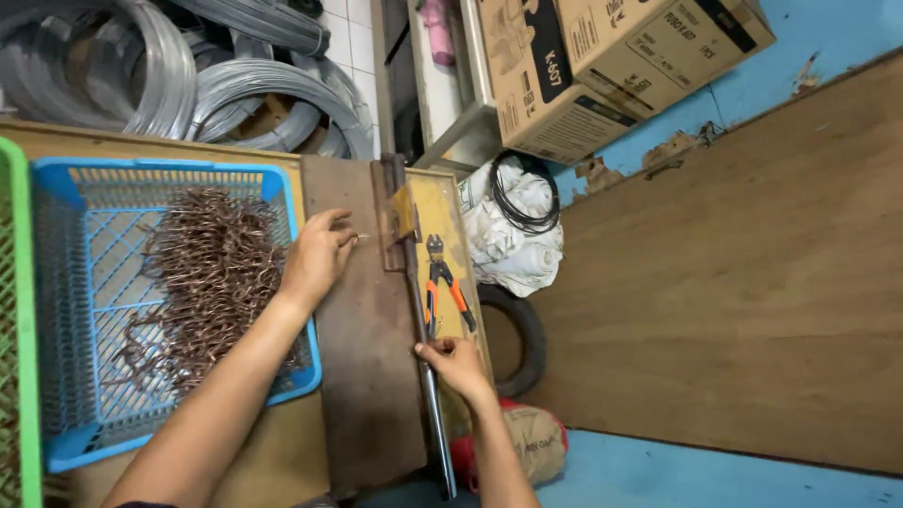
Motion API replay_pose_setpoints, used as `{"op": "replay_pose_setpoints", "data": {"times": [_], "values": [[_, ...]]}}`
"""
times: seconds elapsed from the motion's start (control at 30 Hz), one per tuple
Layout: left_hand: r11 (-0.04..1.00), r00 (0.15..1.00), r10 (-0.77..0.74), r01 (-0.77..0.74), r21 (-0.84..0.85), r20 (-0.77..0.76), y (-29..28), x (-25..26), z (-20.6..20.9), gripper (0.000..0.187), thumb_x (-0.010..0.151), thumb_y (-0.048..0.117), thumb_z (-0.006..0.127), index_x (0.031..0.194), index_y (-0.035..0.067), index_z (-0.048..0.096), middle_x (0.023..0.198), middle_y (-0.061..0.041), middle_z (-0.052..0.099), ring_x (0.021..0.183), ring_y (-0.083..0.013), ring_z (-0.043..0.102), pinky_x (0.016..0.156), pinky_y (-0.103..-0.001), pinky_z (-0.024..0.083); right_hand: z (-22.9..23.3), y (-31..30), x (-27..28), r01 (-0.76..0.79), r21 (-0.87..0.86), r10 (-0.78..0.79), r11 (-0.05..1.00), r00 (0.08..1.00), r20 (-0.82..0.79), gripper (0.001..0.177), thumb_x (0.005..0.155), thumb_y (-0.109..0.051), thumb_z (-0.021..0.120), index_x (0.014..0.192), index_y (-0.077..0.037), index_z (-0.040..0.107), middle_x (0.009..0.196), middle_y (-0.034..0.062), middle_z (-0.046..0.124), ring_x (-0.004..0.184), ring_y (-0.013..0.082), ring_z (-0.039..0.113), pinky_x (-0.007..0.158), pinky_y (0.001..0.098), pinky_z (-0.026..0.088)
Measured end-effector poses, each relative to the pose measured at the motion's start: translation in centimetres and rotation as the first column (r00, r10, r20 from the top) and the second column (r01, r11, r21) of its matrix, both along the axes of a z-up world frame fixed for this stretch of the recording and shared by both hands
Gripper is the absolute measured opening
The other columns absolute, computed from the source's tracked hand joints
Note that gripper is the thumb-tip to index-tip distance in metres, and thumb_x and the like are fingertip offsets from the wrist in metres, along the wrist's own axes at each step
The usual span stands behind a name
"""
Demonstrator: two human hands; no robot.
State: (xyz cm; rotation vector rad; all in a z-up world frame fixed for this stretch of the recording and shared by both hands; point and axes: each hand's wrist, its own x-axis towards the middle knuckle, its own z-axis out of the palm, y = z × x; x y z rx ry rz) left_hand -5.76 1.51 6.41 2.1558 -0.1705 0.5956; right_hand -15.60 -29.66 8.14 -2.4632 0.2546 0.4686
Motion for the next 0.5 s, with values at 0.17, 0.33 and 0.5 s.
{"op": "replay_pose_setpoints", "data": {"times": [0.17,0.33,0.5], "values": [[0.999,0.996,0.015,-0.012,0.044,-0.086,-0.8,2.3,-2.7,0.007,0.088,0.016,0.077,0.092,0.016,0.082,0.127,-0.010,0.069,0.119,-0.0340,0.066,0.097,-0.042,0.056,2.5,0.2,0.5,-0.001,0.162,-0.004,0.987,0.999,0.034,0.032,0.076,-0.039,0.086,0.083,-0.008,0.081,0.112,0.0129,0.075,0.107,0.0338,0.070,0.091,0.0408,0.053],[0.995,0.985,0.036,-0.020,0.095,-0.166,-1.3,4.0,-3.5,0.006,0.088,0.020,0.077,0.091,0.019,0.083,0.129,-0.008,0.069,0.124,-0.0323,0.064,0.099,-0.042,0.056,9.0,1.8,0.8,-0.096,0.338,0.039,0.936,0.984,0.172,0.025,0.078,-0.026,0.088,0.072,-0.004,0.078,0.110,0.0177,0.071,0.106,0.0318,0.068,0.095,0.0399,0.050],[0.991,0.973,0.060,-0.031,0.132,-0.222,-1.4,5.2,-5.5,0.009,0.084,0.024,0.080,0.092,0.023,0.083,0.126,-0.002,0.070,0.125,-0.0276,0.063,0.098,-0.040,0.057,11.9,1.1,1.5,-0.095,0.317,0.041,0.944,0.984,0.173,0.027,0.076,-0.028,0.087,0.074,-0.003,0.077,0.119,0.0168,0.073,0.111,0.0327,0.069,0.098,0.0449,0.050]]}}
